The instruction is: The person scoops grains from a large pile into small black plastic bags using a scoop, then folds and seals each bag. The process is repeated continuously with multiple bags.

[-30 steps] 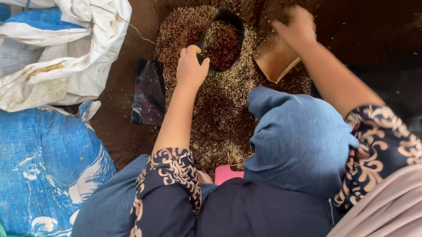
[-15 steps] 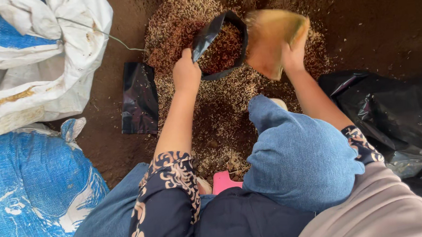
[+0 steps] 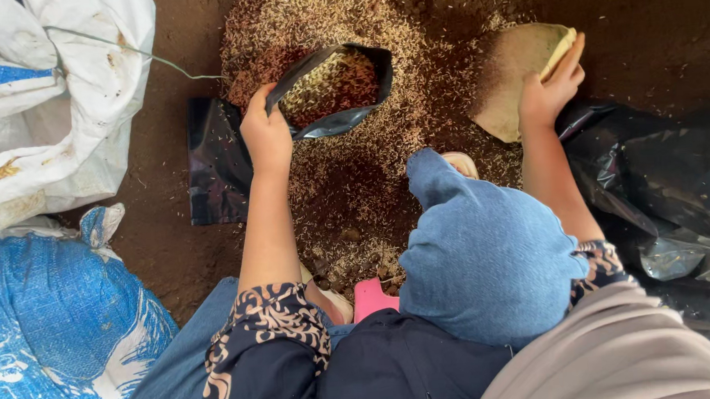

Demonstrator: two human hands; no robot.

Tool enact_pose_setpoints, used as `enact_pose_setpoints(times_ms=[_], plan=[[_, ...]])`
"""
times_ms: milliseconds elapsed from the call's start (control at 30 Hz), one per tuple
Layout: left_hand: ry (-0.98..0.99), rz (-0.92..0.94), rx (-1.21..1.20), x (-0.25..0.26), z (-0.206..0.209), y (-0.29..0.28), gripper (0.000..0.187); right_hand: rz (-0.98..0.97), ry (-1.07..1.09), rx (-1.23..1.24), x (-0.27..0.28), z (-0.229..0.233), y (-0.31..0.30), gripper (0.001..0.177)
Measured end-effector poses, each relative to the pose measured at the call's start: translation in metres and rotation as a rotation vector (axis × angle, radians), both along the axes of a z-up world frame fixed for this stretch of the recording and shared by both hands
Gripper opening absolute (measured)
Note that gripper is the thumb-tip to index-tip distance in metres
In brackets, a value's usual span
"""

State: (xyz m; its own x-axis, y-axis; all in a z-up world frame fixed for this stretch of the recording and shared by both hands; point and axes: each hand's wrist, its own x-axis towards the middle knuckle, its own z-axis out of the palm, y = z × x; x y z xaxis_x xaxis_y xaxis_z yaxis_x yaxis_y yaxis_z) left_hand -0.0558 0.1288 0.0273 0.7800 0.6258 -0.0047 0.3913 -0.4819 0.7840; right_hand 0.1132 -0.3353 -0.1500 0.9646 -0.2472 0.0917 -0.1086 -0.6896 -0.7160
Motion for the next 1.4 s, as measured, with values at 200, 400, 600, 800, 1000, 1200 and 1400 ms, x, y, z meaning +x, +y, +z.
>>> enact_pose_setpoints(times_ms=[200,400,600,800,1000,1200,1400], plan=[[0.029,0.09,-0.055,-0.013,-0.001,0.01,0.028,0.169,0.151,-0.34,0.02,0.062,0.069,0.099],[-0.031,0.061,-0.051,-0.015,-0.005,0.004,0.039,0.355,0.182,-0.411,-0.006,0.113,0.211,0.097],[0.129,0.158,-0.168,-0.018,0.005,0.0,0.038,0.533,-0.104,-0.227,0.008,0.113,0.271,0.1],[0.055,0.096,-0.15,-0.022,0.009,-0.002,0.042,0.741,-0.132,-0.03,0.063,0.111,0.282,0.093],[-0.087,-0.016,-0.016,-0.017,0.007,0.002,0.036,0.659,-0.016,0.049,-0.005,0.134,0.239,0.096],[0.057,-0.02,0.09,-0.008,0.019,-0.003,0.019,0.796,0.22,0.0,-0.026,0.13,0.255,0.033],[0.057,-0.069,-0.079,0.003,0.047,-0.042,0.018,0.708,0.355,0.036,-0.012,0.167,0.195,0.022]])
